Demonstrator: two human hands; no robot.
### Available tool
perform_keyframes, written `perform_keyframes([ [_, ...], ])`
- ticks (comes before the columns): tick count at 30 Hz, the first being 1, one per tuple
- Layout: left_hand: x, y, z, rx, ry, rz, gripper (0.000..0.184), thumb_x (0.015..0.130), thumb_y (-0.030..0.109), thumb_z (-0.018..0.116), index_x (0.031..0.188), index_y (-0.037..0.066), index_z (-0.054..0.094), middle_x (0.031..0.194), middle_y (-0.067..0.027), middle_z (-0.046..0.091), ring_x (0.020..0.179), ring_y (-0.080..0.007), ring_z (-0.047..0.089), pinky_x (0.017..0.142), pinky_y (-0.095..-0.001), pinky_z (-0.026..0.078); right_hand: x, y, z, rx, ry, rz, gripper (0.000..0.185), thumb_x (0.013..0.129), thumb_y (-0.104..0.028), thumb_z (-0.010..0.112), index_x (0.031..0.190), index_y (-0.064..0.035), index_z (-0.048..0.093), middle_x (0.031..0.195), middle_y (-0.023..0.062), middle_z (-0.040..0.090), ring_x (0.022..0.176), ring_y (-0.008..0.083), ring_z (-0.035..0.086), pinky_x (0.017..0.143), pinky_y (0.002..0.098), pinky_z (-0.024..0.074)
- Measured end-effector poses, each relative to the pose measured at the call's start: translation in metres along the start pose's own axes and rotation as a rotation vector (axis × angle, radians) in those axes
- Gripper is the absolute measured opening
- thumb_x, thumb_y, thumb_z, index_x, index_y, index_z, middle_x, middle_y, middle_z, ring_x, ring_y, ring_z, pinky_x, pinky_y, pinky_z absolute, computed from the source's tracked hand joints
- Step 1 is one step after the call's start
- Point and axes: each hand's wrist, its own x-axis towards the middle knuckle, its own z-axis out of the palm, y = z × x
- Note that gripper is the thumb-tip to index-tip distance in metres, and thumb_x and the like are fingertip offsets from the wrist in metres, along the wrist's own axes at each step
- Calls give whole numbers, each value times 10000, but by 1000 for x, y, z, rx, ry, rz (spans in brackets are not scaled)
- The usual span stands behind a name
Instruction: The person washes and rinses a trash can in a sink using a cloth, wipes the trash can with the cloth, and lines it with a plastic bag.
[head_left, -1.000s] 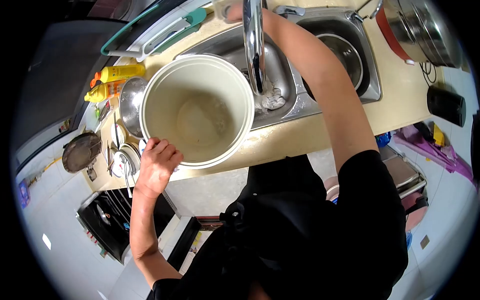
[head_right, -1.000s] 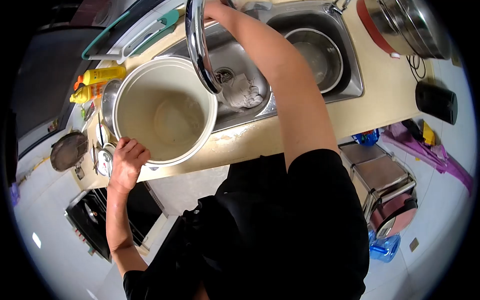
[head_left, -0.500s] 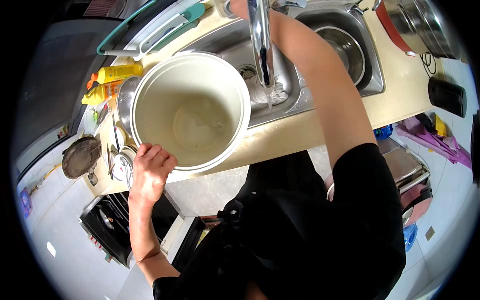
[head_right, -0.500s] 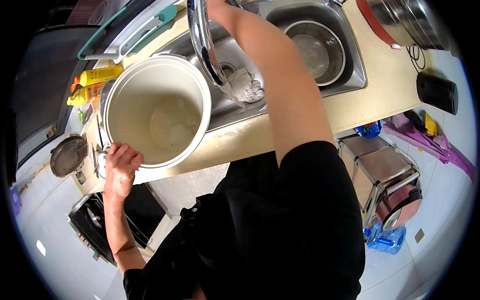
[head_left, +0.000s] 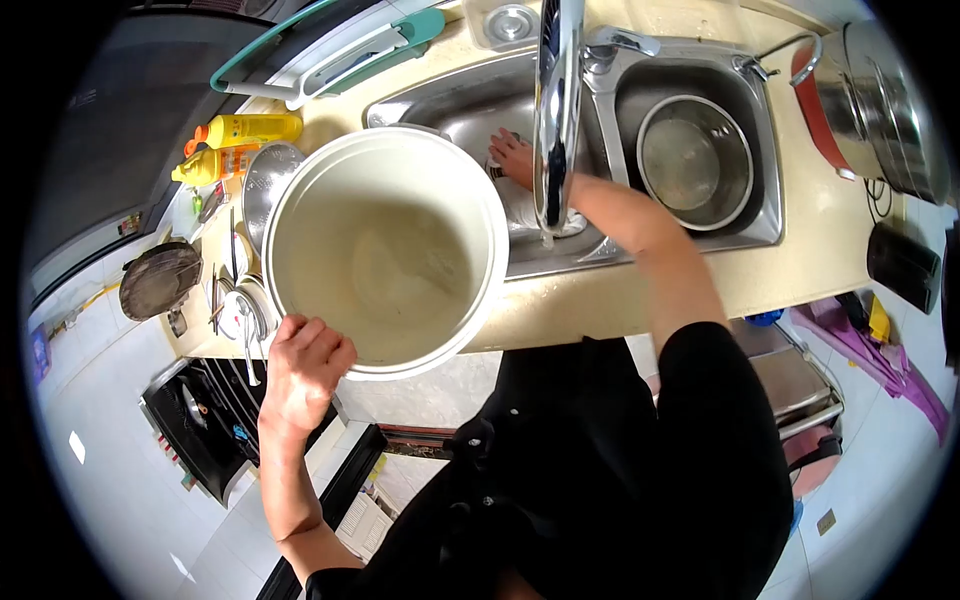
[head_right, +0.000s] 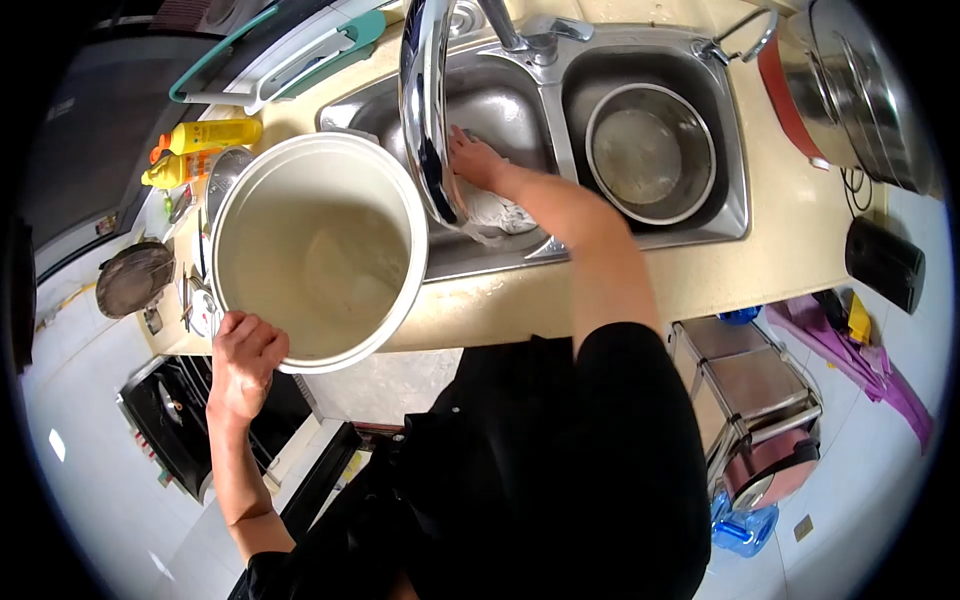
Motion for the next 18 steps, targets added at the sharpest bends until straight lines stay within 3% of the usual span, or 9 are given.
perform_keyframes([
  [1,0,1,0,-1,-17,-12,177,544,122,562,697,35,550,655,-35,515,655,-192,519,667,-316,406,-4,1,27,81,-159,65,482,831,-166,490,1301,-89,420,1410,198,249,1316,402,194,961,464,371],
  [2,0,3,0,-6,-33,-21,180,542,120,563,700,34,552,657,-33,517,652,-191,519,665,-315,408,-12,-1,24,87,-160,68,482,831,-166,490,1301,-89,420,1410,198,249,1316,402,194,961,464,371],
  [4,1,3,0,6,-41,-21,191,535,116,567,707,34,557,669,-30,528,657,-189,523,667,-315,412,-27,-11,16,10,-218,133,535,866,-247,479,1372,-156,330,1460,180,145,1341,396,109,1025,520,245],
  [5,1,3,0,8,-38,-26,196,531,112,569,711,34,560,676,-30,534,661,-188,525,672,-315,414,-25,-13,17,26,-308,140,596,884,-387,448,1411,-197,244,1484,153,87,1362,351,58,1055,532,137],
  [8,1,6,0,12,-50,-34,207,522,103,575,717,36,566,693,-29,549,669,-185,532,679,-316,418,-39,-19,40,93,-309,11,647,874,-500,408,1420,-212,215,1489,131,85,1372,300,52,1060,527,115],
  [10,1,6,1,17,-34,-47,200,526,103,573,714,36,564,689,-28,545,669,-183,534,680,-315,417,-54,-22,89,1167,-60,105,639,880,-533,358,1424,-236,199,1494,118,68,1378,262,42,1063,528,78],
  [11,1,7,1,20,-34,-51,200,526,103,573,714,36,564,689,-28,545,669,-183,534,680,-315,417,-55,-23,90,1223,88,45,639,878,-545,348,1423,-245,200,1495,118,59,1379,262,26,1060,536,68],
  [15,2,10,0,-15,-61,-61,173,562,103,567,719,31,553,682,-46,545,657,-214,528,658,-329,405,-44,-28,90,1378,284,-6,675,855,-593,347,1424,-264,194,1498,127,31,1379,272,-28,1036,589,30],
  [18,12,15,-2,15,-72,-26,130,570,104,565,682,50,527,659,-38,502,659,-189,513,670,-310,409,-43,-32,74,1433,334,2,676,859,-565,373,1426,-243,192,1494,147,29,1374,311,-12,1018,621,67],
])
